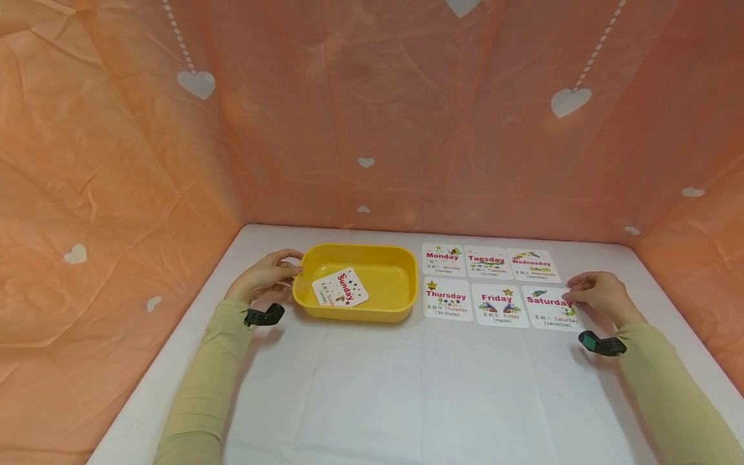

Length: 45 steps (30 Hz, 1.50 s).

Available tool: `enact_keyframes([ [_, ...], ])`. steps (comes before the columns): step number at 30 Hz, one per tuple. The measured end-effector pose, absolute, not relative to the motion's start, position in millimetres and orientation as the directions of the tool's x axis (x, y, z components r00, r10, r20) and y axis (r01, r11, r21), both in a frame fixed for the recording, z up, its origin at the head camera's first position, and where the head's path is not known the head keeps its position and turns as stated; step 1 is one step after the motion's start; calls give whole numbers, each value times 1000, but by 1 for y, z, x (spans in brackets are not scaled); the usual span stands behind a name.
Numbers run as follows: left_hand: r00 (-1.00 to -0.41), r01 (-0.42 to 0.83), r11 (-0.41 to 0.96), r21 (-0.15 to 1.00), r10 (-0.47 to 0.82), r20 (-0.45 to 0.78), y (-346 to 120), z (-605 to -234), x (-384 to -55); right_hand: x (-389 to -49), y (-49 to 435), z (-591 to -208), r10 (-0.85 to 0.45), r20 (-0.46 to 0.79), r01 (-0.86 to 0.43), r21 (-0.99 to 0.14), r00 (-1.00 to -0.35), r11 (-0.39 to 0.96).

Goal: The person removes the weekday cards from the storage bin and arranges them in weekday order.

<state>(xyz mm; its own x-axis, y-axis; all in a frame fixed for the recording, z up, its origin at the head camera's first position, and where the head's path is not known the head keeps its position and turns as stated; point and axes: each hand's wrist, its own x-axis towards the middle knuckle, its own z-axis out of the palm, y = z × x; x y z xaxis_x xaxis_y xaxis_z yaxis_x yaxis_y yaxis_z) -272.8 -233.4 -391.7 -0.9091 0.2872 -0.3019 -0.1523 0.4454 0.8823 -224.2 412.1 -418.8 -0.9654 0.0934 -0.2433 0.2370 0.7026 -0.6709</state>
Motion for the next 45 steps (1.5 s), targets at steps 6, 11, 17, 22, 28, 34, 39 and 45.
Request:
enact_keyframes([
  [6,-910,-183,463,867,255,-328,-234,-391,-272,-223,411,-413,70,-243,225,-701,-967,677],
  [11,-907,-170,460,871,273,-321,-235,-390,-272,-222,404,-402,18,-266,216,-741,-964,636],
  [17,-905,-175,455,873,275,-324,-234,-389,-272,-226,387,-393,-66,-231,135,-752,-971,645],
  [22,-903,-202,436,877,263,-339,-233,-390,-272,-231,370,-389,-142,-211,76,-773,-967,630],
  [28,-902,-204,423,883,269,-337,-234,-392,-273,-236,343,-379,-222,-191,15,-791,-956,612],
  [34,-905,-197,420,886,270,-329,-234,-392,-272,-242,315,-372,-294,-177,-13,-838,-939,546],
  [39,-905,-199,429,881,264,-333,-233,-391,-271,-247,291,-368,-344,-161,-40,-860,-925,508],
  [45,-911,-181,451,874,258,-323,-232,-390,-273,-256,266,-366,-399,-120,-73,-897,-909,436],
])
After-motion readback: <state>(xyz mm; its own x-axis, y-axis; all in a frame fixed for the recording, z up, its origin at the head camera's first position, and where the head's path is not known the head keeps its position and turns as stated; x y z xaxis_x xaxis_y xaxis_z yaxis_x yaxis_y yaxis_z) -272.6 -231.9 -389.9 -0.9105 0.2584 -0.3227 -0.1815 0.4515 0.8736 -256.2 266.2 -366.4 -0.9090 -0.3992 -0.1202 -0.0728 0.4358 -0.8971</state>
